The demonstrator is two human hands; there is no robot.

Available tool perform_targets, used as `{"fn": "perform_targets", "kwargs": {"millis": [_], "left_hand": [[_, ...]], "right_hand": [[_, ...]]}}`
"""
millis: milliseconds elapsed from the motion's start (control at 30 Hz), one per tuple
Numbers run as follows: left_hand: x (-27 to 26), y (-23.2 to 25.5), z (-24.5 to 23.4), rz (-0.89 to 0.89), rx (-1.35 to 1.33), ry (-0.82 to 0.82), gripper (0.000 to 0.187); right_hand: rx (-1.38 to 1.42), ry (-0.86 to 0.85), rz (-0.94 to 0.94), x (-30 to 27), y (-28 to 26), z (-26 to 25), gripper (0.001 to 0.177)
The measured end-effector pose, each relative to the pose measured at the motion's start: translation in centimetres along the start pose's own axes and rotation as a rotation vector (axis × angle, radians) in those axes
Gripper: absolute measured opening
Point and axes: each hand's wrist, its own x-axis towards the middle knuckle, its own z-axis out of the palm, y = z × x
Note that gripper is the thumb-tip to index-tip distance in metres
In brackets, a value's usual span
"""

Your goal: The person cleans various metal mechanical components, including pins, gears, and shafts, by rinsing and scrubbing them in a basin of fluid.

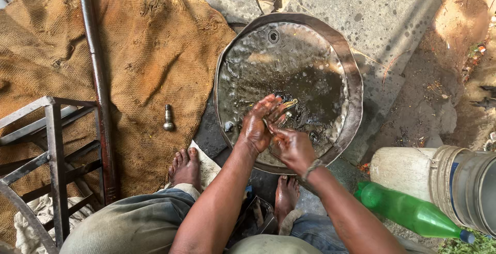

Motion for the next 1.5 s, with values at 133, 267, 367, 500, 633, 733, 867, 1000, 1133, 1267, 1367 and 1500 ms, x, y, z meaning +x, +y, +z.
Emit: {"fn": "perform_targets", "kwargs": {"millis": [133, 267, 367, 500, 633, 733, 867, 1000, 1133, 1267, 1367, 1500], "left_hand": [[0.0, -1.3, -0.1, -0.059, -0.096, 0.020, 0.044], [0.2, -0.7, -0.8, -0.132, 0.045, 0.085, 0.066], [0.1, -0.5, -0.8, -0.015, 0.100, 0.086, 0.075], [-0.4, 0.0, -0.4, -0.059, -0.027, 0.112, 0.109], [-1.3, 0.6, -0.8, -0.109, -0.177, 0.059, 0.128], [-0.9, 1.1, -0.3, -0.141, -0.213, 0.066, 0.136], [-1.4, 0.4, -0.9, -0.078, -0.236, 0.021, 0.134], [-1.0, 0.9, -0.5, -0.135, -0.162, 0.028, 0.132], [-1.6, 0.7, -1.0, -0.094, -0.209, -0.113, 0.133], [-1.2, 1.4, 0.0, -0.080, -0.198, 0.024, 0.128], [-2.0, 1.6, -0.5, -0.097, -0.286, 0.044, 0.127], [-1.0, 2.3, 0.4, -0.097, -0.238, 0.085, 0.128]], "right_hand": [[-0.432, 0.217, -0.280, 0.3, 0.1, -0.7, 0.049], [-0.486, 0.078, -0.311, -0.5, -0.3, -1.4, 0.053], [-0.631, -0.011, -0.299, -0.9, -0.1, -1.1, 0.048], [-0.365, -0.081, 0.033, -0.3, 0.5, -0.3, 0.055], [-0.552, 0.273, -0.557, -1.1, 2.4, 0.8, 0.042], [-0.440, 0.209, -0.490, -1.0, 2.4, 0.4, 0.043], [-0.460, 0.156, -0.532, -1.3, 2.4, 0.5, 0.039], [-0.312, 0.244, -0.688, -0.8, 2.0, -0.5, 0.037], [-0.406, 0.120, -0.610, -0.5, 3.0, -0.1, 0.060], [-0.282, 0.113, -0.593, 0.0, 2.4, 0.1, 0.052], [-0.408, 0.073, -0.360, -1.5, 2.2, 1.2, 0.049], [-0.335, 0.217, -0.817, -1.4, 1.0, -0.5, 0.039]]}}
